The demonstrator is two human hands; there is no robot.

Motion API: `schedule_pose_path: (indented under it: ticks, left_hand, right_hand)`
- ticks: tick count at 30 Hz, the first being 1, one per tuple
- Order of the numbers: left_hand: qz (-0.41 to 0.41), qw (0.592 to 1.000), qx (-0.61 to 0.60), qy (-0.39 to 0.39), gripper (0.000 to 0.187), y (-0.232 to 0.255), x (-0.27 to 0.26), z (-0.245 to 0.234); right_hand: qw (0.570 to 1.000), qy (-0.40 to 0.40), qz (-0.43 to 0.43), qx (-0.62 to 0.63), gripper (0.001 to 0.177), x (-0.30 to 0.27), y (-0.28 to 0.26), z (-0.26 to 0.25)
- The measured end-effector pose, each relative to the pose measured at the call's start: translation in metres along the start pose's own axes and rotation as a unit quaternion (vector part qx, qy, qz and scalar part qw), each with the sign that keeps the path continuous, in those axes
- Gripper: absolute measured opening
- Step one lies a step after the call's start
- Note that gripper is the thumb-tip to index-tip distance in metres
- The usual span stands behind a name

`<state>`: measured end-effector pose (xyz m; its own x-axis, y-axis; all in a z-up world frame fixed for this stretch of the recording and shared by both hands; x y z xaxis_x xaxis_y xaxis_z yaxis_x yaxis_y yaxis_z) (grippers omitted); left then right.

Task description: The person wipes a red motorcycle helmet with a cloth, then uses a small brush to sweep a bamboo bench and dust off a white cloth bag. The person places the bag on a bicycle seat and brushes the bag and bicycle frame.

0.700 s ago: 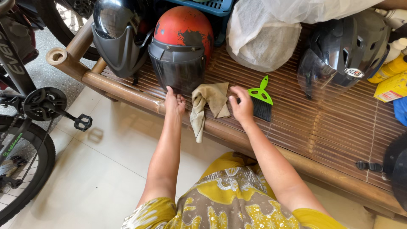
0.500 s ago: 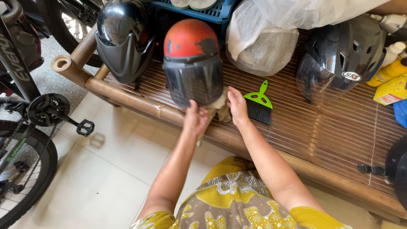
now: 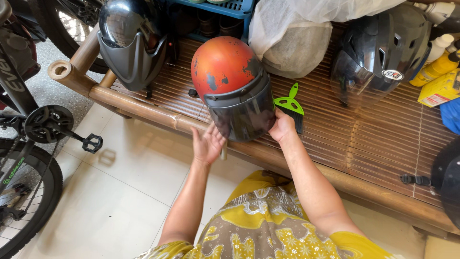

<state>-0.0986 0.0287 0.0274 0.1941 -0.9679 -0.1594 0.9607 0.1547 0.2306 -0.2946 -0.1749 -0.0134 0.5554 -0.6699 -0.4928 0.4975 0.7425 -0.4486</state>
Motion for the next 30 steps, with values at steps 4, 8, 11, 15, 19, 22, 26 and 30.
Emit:
schedule_pose_path:
  ticks: [4, 8, 11, 15, 19, 22, 26, 30]
  left_hand:
    - [-0.067, 0.993, 0.081, 0.046, 0.108, 0.028, 0.043, -0.021]
    - [-0.149, 0.987, 0.008, -0.053, 0.109, 0.026, 0.068, -0.029]
    - [-0.192, 0.973, 0.005, -0.124, 0.108, 0.024, 0.077, -0.016]
    - [-0.103, 0.949, 0.227, 0.191, 0.080, 0.037, 0.074, -0.022]
    - [-0.053, 0.955, 0.215, 0.199, 0.068, 0.029, 0.048, 0.027]
    - [-0.030, 0.965, 0.215, 0.145, 0.073, 0.023, 0.028, 0.061]
    - [-0.282, 0.875, -0.295, -0.259, 0.082, -0.023, -0.015, 0.146]
    - [-0.114, 0.983, 0.139, -0.027, 0.091, -0.054, -0.007, 0.111]
  right_hand:
    - [1.000, 0.011, 0.016, 0.005, 0.045, -0.017, 0.002, 0.014]
    - [0.995, 0.092, 0.018, 0.015, 0.042, -0.028, 0.013, 0.006]
    - [0.994, 0.110, -0.024, -0.005, 0.042, -0.020, 0.018, 0.014]
    - [0.989, 0.141, -0.038, -0.034, 0.038, -0.014, 0.019, 0.024]
    - [0.992, 0.122, -0.022, -0.019, 0.035, -0.020, 0.007, 0.031]
    - [0.993, 0.110, -0.043, -0.014, 0.034, -0.031, -0.005, 0.034]
    - [0.994, 0.073, -0.078, 0.023, 0.037, -0.072, -0.035, 0.018]
    - [0.987, 0.100, -0.110, 0.062, 0.040, -0.124, -0.052, -0.009]
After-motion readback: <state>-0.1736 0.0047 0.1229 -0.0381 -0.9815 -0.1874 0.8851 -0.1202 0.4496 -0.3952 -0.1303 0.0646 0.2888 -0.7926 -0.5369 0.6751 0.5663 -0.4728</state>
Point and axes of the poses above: each hand's wrist, its own x-axis towards the middle knuckle, its own z-axis out of the palm, y = z × x, the point moved 7 cm from there along x, towards the middle knuckle, and after that the axes turned 3 degrees about y, right-handed, at the moved point
